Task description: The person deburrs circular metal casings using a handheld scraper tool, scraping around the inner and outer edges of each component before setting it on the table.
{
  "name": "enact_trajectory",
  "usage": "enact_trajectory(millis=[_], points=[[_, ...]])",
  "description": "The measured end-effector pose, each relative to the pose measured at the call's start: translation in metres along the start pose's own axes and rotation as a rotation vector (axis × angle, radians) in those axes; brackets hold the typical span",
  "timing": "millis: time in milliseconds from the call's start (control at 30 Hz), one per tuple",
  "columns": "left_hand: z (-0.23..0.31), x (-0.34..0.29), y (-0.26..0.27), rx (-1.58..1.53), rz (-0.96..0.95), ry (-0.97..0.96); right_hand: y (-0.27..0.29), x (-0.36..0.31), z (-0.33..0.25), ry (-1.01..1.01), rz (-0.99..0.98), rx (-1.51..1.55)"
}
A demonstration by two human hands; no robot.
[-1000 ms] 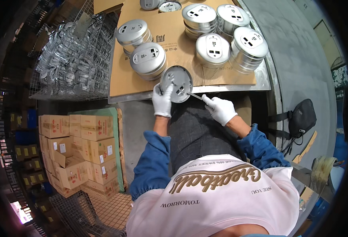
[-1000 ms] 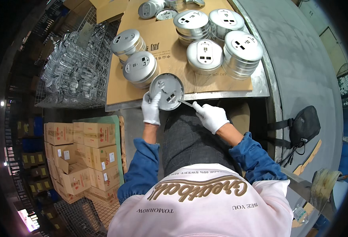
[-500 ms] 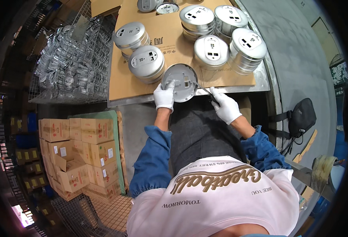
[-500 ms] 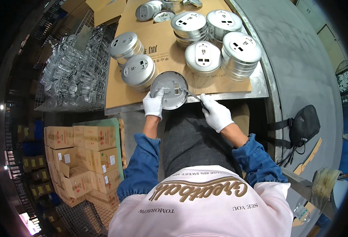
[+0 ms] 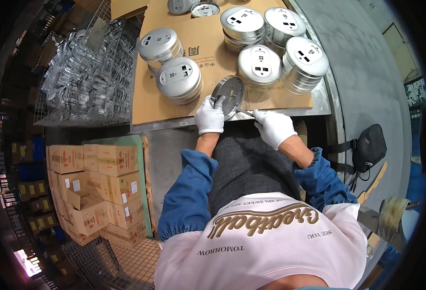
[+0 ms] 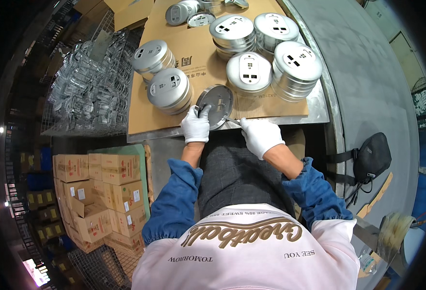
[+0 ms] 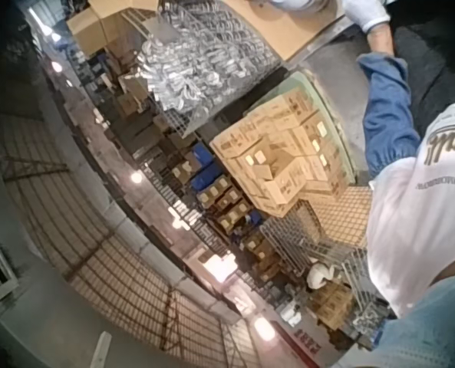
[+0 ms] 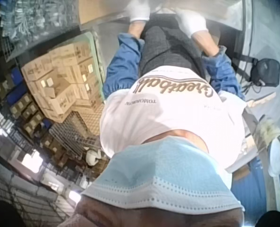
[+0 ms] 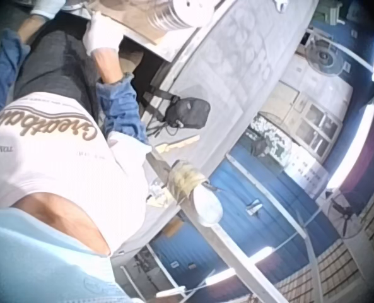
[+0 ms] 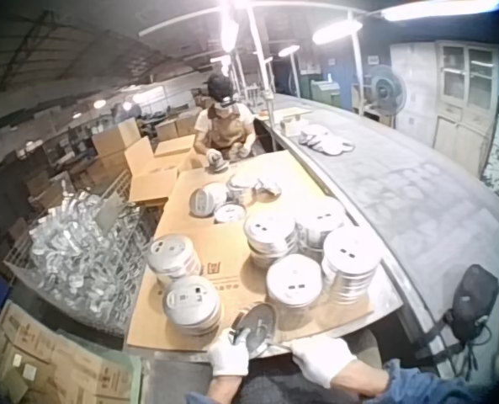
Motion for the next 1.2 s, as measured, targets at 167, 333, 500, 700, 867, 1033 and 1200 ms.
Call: enact_trajectory(millis=[167, 333, 500, 700, 867, 1033, 1200], points=[[0.017, -0.002, 0.002, 0.131, 0.03, -0.088, -0.005, 0.012, -0.007, 0.065, -0.072, -0.13], [0.019, -0.001, 0.002, 0.113, 0.027, -0.121, 0.006, 0.02, -0.018, 0.11, -0.174, -0.21], [0.003, 0.008, -0.001, 0.056, 0.004, -0.068, -0.002, 0.026, -0.025, 0.139, -0.234, -0.237], [-0.007, 0.012, -0.004, -0.027, -0.01, -0.018, -0.035, 0.011, -0.012, 0.155, -0.126, -0.19], [-0.021, 0.01, -0.001, -0.086, 0.061, 0.083, -0.063, -0.004, 0.01, 0.061, -0.067, -0.111], [-0.03, 0.006, 0.001, -0.076, 0.063, 0.138, -0.021, 0.0, 0.006, 0.19, 0.163, 0.062], [-0.016, 0.003, 0.003, -0.037, 0.049, 0.082, -0.012, 0.01, 0.006, 0.112, -0.103, -0.118]])
Point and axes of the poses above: each hand's wrist, its own x-axis towards the middle knuckle, its own y-axis out of the back of the hand, z = x × y, the point moved 9 cm from there along x, towards the middle knuckle, and after that the axes turned 3 degrees about -z, right-handed, at the moved point
